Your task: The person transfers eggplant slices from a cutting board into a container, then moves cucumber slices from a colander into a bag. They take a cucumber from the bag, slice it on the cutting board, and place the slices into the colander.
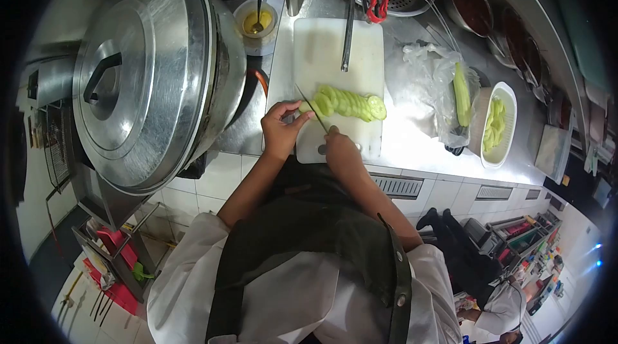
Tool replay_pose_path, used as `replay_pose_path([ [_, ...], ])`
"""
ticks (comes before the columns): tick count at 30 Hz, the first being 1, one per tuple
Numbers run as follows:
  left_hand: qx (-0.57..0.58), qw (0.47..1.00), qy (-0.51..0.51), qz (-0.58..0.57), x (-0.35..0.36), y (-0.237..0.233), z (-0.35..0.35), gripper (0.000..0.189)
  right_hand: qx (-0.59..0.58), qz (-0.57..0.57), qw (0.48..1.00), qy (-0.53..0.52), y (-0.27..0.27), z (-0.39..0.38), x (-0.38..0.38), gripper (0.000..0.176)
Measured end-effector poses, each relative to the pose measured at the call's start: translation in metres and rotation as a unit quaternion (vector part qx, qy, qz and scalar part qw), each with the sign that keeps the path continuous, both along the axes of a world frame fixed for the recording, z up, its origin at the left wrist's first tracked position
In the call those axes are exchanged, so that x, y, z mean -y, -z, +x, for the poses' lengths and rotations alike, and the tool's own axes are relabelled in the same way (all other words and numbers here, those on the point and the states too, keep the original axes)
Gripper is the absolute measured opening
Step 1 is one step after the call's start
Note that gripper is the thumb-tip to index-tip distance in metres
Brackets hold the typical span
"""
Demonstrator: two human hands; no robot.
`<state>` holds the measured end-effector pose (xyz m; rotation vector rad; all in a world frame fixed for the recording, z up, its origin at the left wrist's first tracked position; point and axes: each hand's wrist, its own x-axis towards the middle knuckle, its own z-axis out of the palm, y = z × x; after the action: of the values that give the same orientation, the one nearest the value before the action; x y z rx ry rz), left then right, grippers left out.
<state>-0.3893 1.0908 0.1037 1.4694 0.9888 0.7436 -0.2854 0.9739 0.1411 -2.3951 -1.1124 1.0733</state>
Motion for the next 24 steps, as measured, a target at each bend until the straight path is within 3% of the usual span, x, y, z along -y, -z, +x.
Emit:
replay_pose_path([
  [1,-0.010,1.000,0.004,0.006,-0.001,-0.005,-0.001,0.030,-0.009,-0.005,1.000,0.005,-0.001,0.004,-0.001,0.020],
  [4,-0.018,1.000,-0.004,-0.002,-0.002,-0.008,-0.002,0.033,-0.306,-0.167,0.931,0.105,-0.021,0.030,-0.014,0.021],
  [7,-0.007,1.000,-0.008,-0.022,-0.001,-0.003,-0.004,0.032,-0.143,-0.057,0.986,0.059,-0.020,0.023,0.000,0.021],
  [10,0.024,0.998,-0.019,-0.050,0.001,0.003,-0.006,0.029,0.000,0.014,0.998,0.065,-0.048,0.008,0.002,0.022],
  [20,0.020,0.998,0.010,-0.051,0.003,0.005,-0.011,0.017,0.003,-0.126,0.992,0.007,-0.071,-0.011,0.007,0.023],
  [24,0.040,0.997,0.004,-0.066,0.003,0.009,-0.010,0.014,-0.005,-0.133,0.991,0.000,-0.068,-0.010,0.008,0.021],
])
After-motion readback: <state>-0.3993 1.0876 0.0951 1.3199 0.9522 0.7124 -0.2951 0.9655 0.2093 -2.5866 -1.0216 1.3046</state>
